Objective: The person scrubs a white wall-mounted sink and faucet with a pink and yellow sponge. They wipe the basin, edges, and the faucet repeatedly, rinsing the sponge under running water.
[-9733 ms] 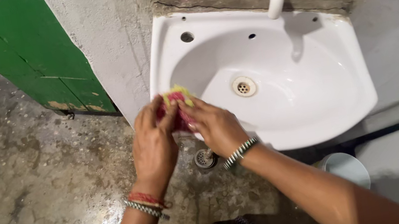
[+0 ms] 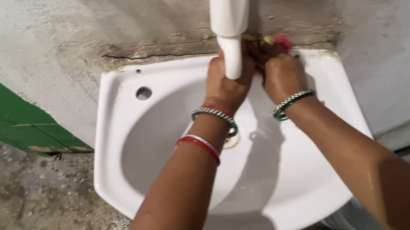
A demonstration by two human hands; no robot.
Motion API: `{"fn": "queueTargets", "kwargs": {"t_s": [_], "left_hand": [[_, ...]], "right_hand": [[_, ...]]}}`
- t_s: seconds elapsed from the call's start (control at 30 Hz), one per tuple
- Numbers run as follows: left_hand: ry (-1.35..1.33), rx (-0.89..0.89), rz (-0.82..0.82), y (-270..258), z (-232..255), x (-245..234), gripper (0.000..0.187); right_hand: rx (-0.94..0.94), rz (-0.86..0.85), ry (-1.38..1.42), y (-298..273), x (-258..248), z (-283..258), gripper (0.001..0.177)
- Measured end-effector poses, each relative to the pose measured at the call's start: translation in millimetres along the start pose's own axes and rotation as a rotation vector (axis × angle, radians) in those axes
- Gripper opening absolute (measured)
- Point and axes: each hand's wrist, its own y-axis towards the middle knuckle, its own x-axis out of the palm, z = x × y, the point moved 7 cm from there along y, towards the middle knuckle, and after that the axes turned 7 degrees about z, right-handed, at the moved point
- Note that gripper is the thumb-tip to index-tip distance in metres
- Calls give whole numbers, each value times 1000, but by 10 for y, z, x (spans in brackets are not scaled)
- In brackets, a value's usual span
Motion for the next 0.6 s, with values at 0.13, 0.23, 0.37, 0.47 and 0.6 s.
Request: {"fn": "queueTargets", "kwargs": {"t_s": [0.13,0.23,0.37,0.47,0.6], "left_hand": [[503,235,-54,-9,-259,-499,19],[630,307,-3,-72,-437,-1024,17],[675,262,57,-181,-668,-1732,23],[662,342,157,-264,-705,-2027,17],[746,206,79,-298,-808,-1882,15]], "right_hand": [[-53,155,334,113,76,-671,32],[-180,189,343,237,179,-1271,46],[-344,256,338,422,265,-2061,39],[-345,204,321,519,326,-2309,43],[-398,181,380,462,213,-2245,47]]}}
